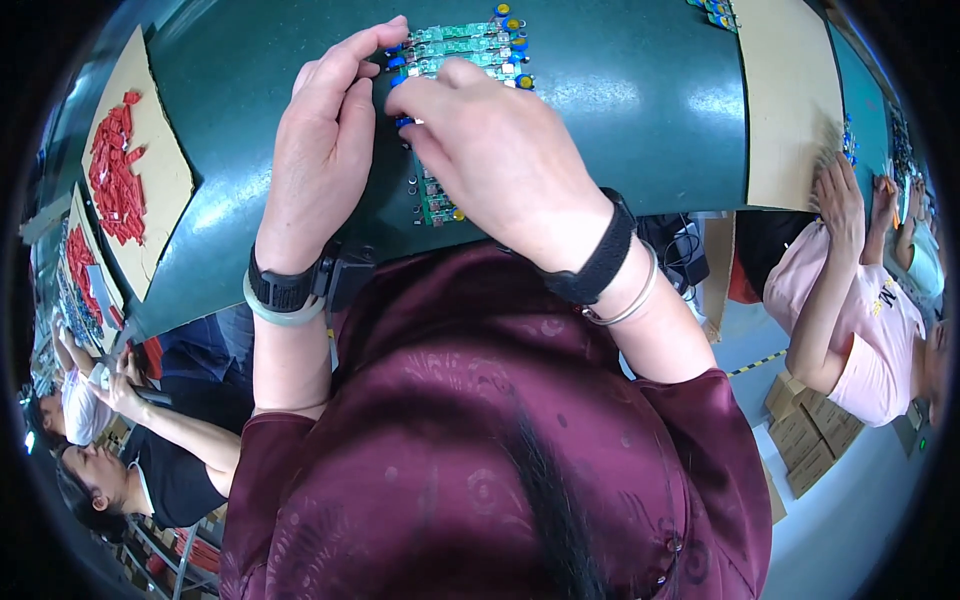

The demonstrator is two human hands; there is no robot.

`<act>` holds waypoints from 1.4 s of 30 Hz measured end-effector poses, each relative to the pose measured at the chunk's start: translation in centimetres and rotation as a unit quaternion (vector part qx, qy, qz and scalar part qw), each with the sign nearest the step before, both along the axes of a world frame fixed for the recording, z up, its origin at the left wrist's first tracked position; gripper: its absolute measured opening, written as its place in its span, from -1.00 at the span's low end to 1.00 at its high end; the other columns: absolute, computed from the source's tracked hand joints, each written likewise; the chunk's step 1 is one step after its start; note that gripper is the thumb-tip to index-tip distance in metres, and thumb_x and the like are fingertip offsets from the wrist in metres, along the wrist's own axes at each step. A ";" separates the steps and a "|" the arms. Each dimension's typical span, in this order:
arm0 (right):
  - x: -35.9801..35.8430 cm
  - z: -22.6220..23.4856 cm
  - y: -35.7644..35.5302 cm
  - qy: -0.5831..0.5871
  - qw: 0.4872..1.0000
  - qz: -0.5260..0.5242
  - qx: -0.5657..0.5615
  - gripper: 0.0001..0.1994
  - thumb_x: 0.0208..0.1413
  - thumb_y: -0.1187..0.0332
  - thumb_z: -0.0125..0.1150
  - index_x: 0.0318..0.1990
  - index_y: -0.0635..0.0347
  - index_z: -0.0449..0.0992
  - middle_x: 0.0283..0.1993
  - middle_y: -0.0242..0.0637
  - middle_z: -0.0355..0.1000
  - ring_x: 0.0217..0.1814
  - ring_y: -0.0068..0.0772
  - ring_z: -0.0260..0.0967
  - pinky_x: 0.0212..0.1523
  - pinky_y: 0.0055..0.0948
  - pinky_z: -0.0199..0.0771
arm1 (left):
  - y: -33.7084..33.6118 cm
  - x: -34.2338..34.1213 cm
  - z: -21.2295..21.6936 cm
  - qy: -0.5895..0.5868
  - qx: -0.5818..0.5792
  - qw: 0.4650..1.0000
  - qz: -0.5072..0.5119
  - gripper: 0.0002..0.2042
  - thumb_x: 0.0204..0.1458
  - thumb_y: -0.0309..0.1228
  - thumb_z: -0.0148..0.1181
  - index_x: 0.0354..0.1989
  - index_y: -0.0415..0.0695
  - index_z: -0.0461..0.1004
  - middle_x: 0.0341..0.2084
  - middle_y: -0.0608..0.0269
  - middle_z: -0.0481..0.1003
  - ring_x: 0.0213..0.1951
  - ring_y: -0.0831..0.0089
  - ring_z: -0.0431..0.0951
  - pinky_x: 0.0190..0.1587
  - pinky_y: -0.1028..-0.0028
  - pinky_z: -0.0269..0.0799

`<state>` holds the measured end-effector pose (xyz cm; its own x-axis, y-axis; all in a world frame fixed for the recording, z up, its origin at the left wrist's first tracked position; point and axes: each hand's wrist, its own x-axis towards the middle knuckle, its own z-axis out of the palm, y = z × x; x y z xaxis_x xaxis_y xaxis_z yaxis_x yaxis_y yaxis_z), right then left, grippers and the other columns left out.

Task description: The recorder uses a utility knife to prepare component strips and then manually inserts components into a printed circuit board.

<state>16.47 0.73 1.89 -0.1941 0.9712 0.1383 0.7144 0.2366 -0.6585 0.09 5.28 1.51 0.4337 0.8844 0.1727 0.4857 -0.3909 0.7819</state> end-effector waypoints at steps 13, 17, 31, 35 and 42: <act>0.3 -0.3 -0.9 0.006 0.999 -0.043 0.014 -0.85 0.12 0.51 0.23 -0.15 0.16 0.53 -0.27 -0.24 0.43 -0.35 -0.21 0.47 -0.33 -0.31 0.48 | 0.0 -0.5 -0.5 0.064 0.057 0.996 -0.040 -0.70 0.04 -0.66 0.04 -0.06 -0.13 0.49 0.16 0.15 0.46 0.14 0.13 0.37 0.23 0.26 0.29; 0.9 -0.5 -1.1 0.035 0.996 -0.081 -0.004 -0.88 0.14 0.48 0.27 -0.17 0.20 0.52 -0.31 -0.25 0.46 -0.39 -0.36 0.47 -0.34 -0.40 0.47 | -0.8 0.0 0.0 0.093 0.053 0.993 -0.041 -0.77 0.00 -0.59 0.15 -0.13 -0.13 0.51 0.20 0.11 0.42 0.17 0.07 0.33 0.23 0.21 0.28; 1.9 -0.5 -0.5 0.192 0.965 -0.090 -0.153 -0.84 0.20 0.48 0.27 -0.09 0.24 0.52 -0.36 -0.41 0.53 -0.38 -0.70 0.44 -0.40 -0.64 0.43 | -1.7 2.2 1.1 0.138 0.080 0.987 -0.004 -0.84 0.00 -0.48 0.29 -0.22 -0.13 0.59 0.21 0.11 0.38 0.17 0.05 0.32 0.25 0.20 0.24; 1.8 -0.4 -0.7 0.188 0.968 -0.093 -0.139 -0.85 0.20 0.50 0.25 -0.09 0.25 0.51 -0.35 -0.41 0.53 -0.39 -0.69 0.43 -0.37 -0.63 0.46 | -1.9 2.0 1.0 0.146 0.073 0.987 -0.001 -0.83 -0.01 -0.48 0.29 -0.20 -0.13 0.60 0.21 0.11 0.37 0.18 0.06 0.31 0.25 0.19 0.24; 1.4 -0.5 -0.8 0.095 0.991 -0.073 -0.061 -0.87 0.19 0.54 0.22 -0.12 0.26 0.53 -0.31 -0.38 0.52 -0.35 -0.67 0.45 -0.34 -0.60 0.48 | -2.1 2.0 0.8 0.153 0.079 0.985 -0.001 -0.83 -0.02 -0.48 0.29 -0.21 -0.14 0.60 0.23 0.10 0.35 0.19 0.05 0.30 0.25 0.18 0.23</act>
<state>17.88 -0.03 1.37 -0.0325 0.9987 0.0398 0.5954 0.0513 -0.8018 2.05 3.21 2.32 0.4884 0.8560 0.1695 0.6888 -0.4974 0.5275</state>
